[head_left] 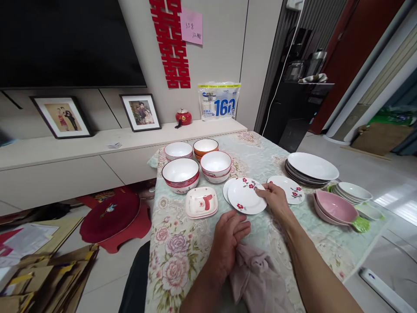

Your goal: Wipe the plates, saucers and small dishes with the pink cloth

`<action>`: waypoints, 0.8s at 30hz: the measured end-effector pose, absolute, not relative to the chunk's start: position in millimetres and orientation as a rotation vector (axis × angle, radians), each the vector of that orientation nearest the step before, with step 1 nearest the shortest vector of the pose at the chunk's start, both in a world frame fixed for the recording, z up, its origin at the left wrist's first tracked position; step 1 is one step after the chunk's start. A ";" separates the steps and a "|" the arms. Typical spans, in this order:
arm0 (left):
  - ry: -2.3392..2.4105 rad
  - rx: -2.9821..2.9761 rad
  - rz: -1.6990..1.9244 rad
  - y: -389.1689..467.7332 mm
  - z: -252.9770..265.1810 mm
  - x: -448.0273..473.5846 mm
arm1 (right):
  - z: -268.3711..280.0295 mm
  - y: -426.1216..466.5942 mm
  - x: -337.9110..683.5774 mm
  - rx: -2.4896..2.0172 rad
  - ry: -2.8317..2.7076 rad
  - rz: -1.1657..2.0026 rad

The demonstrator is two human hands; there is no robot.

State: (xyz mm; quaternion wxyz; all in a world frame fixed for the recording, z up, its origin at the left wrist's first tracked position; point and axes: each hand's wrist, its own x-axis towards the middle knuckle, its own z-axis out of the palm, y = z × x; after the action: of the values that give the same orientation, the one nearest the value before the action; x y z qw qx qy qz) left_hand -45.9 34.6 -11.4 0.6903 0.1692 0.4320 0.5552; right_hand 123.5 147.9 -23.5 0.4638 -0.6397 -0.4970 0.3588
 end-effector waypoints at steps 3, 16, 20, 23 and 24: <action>0.826 0.348 1.291 35.4 -11.8 -45.6 | -14.5 135.4 119.9 -1.470 -1.226 1.118; 0.762 0.190 1.368 36.8 -12.8 -40.6 | -13.5 61.4 126.8 -1.397 -1.431 0.908; 0.751 0.204 1.396 35.8 -13.7 -39.2 | -23.7 4.3 119.9 -1.360 -1.576 0.641; 0.800 0.211 1.372 35.5 -12.5 -38.1 | -35.2 -21.2 106.7 -1.142 -1.912 0.565; 0.821 0.214 1.363 35.5 -12.0 -38.1 | -37.8 -25.2 102.2 -1.105 -1.995 0.531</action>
State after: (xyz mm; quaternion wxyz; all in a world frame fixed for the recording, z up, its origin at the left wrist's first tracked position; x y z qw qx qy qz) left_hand -38.1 35.5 -12.0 0.6948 0.0959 0.3679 0.6104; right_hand 102.2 -25.2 -37.8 0.3896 -0.4346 -0.7847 0.2089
